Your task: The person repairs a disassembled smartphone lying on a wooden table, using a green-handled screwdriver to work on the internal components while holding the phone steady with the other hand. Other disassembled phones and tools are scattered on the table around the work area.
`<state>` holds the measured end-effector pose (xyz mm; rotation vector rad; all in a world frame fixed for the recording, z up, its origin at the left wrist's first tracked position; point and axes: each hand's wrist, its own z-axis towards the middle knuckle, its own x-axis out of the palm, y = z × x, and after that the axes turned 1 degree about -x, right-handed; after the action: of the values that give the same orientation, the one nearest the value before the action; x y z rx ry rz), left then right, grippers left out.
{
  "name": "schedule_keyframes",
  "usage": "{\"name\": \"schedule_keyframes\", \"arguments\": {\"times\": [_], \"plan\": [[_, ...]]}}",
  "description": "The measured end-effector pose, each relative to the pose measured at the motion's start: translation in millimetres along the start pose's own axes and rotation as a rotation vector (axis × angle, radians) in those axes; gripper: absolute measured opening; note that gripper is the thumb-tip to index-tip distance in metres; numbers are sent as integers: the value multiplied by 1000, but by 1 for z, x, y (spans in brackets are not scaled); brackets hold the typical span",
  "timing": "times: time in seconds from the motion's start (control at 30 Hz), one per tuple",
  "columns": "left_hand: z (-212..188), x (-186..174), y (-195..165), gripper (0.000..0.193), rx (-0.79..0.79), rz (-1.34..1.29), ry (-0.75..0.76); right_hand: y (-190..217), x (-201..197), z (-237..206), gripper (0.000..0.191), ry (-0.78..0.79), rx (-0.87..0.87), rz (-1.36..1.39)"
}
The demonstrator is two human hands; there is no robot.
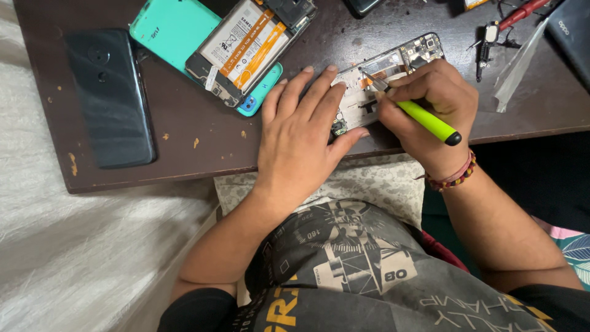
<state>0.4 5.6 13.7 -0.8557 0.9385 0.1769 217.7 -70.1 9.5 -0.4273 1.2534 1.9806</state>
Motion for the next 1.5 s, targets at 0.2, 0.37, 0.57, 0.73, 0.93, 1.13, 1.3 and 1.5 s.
{"name": "schedule_keyframes", "arguments": {"times": [0.2, 0.37, 0.57, 0.73, 0.93, 1.13, 1.3, 1.5], "plan": [[0, -1, 0, 63, -3, 5, 5, 3, 1, -1, 24, 2, 9, 1], [0, -1, 0, 63, -4, 6, 4, 4, 2, 0, 23, -2, 20, 4], [1, -1, 1, 62, -1, 11, 3, 4, 3, 0, 23, 1, 15, -23], [0, -1, -1, 63, -5, 0, 6, 1, 4, 0, 24, -35, -1, 8], [0, -1, -1, 65, -4, -11, 4, -2, -1, -3, 26, 2, 5, 55], [0, -1, -1, 65, 2, -9, -1, -2, -1, -3, 25, 11, 1, 41], [1, 0, 0, 64, -1, -6, 1, -2, -1, -2, 25, 17, -10, 14], [1, 0, 0, 64, 1, -6, -2, -4, 2, -2, 26, 0, -3, 29]]}}
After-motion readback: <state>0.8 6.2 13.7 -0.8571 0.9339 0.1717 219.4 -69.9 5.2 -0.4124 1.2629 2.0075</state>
